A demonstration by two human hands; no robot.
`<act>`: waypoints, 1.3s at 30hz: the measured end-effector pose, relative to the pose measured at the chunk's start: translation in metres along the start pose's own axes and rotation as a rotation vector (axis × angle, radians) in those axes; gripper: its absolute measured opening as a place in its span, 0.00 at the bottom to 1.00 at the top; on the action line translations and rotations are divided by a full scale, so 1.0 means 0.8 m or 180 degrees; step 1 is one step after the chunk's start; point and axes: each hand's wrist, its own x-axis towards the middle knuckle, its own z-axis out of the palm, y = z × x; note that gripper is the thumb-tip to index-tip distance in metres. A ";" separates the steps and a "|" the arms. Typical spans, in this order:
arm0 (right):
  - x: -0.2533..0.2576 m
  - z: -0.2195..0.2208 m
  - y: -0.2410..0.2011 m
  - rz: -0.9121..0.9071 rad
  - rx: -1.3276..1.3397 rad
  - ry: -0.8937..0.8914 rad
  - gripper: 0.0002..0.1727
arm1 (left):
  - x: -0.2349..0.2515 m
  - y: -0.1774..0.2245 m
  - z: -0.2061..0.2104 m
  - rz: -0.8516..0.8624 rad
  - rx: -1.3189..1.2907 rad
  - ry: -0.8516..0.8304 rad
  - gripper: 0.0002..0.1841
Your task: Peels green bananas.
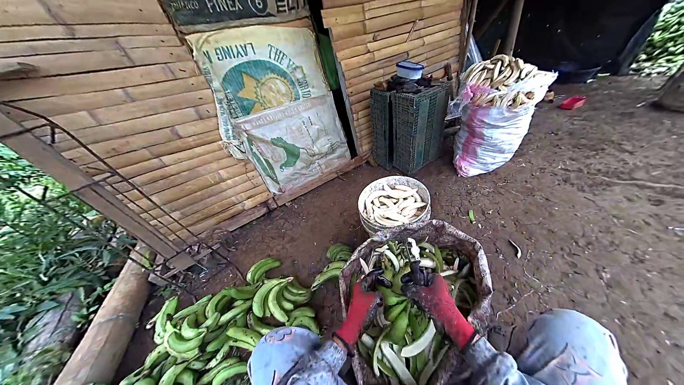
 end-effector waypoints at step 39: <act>-0.057 0.046 0.042 0.0543 -0.1843 -0.0758 0.26 | 0.044 -0.051 0.027 -0.1497 0.1414 0.0393 0.38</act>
